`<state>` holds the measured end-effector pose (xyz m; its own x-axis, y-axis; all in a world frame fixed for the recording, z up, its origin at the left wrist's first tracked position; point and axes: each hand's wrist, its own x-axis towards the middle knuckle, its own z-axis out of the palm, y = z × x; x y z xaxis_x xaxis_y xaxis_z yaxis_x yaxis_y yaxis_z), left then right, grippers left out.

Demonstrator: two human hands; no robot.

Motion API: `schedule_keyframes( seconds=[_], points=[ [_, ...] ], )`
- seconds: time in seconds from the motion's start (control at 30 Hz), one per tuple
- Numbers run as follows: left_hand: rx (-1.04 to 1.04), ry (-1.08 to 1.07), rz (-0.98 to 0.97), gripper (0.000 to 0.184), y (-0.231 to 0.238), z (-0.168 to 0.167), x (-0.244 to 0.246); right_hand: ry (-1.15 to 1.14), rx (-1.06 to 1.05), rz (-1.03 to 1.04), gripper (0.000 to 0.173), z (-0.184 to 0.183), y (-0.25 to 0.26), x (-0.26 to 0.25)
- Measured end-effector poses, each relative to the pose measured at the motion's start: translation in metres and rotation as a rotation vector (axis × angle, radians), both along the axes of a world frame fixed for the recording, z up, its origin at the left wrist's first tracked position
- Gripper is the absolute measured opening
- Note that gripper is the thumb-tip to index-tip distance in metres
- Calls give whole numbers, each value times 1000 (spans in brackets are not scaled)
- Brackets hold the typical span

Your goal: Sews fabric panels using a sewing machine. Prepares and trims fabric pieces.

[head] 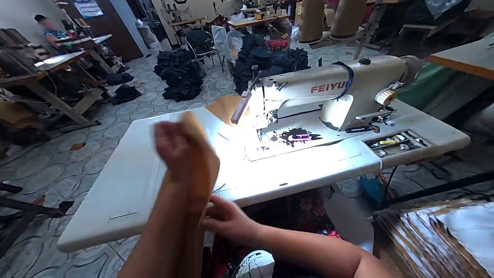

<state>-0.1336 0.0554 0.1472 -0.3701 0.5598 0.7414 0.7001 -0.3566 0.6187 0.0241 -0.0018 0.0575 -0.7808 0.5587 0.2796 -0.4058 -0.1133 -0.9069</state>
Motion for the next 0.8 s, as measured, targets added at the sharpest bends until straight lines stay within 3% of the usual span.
schedule_keyframes(
  seconds=[0.07, 0.13, 0.17, 0.23, 0.33, 0.43, 0.53, 0.6, 0.67, 0.7, 0.8],
  points=[
    [-409, 352, -41, 31, 24, -23, 1, -121, -211, -132, 29, 1, 8, 23],
    [-843, 520, -76, 47, 28, -56, 5, -245, -280, -239, 27, -3, 16, 57],
    [-1008, 534, -73, 58, 24, -70, 10, -295, -234, -341, 30, -7, 19, 74],
    [-1157, 524, -22, 70, 11, -88, 24, -368, 48, -619, 33, -19, 25, 97],
    [-1201, 496, 15, 73, -10, -87, 54, -361, 617, -855, 29, -23, 39, 101],
    [-1239, 520, -55, 57, -16, -70, 71, -432, 933, -763, 26, -8, 55, 75],
    [-1024, 412, 83, 40, -2, -57, 30, -835, 881, -456, 50, -3, 71, 49],
    [-1029, 256, 322, 55, 12, -48, -17, -1026, 878, -287, 66, -14, 81, 37],
    [-1089, 39, 477, 77, 22, -46, -63, -1072, 977, -296, 71, -29, 83, 31],
    [-1124, -17, 507, 80, 28, -51, -81, -1076, 990, -306, 70, -31, 82, 31],
    [-1037, 11, 499, 55, 35, -63, -113, -999, 1049, -484, 61, -35, 75, 35]
  ],
)
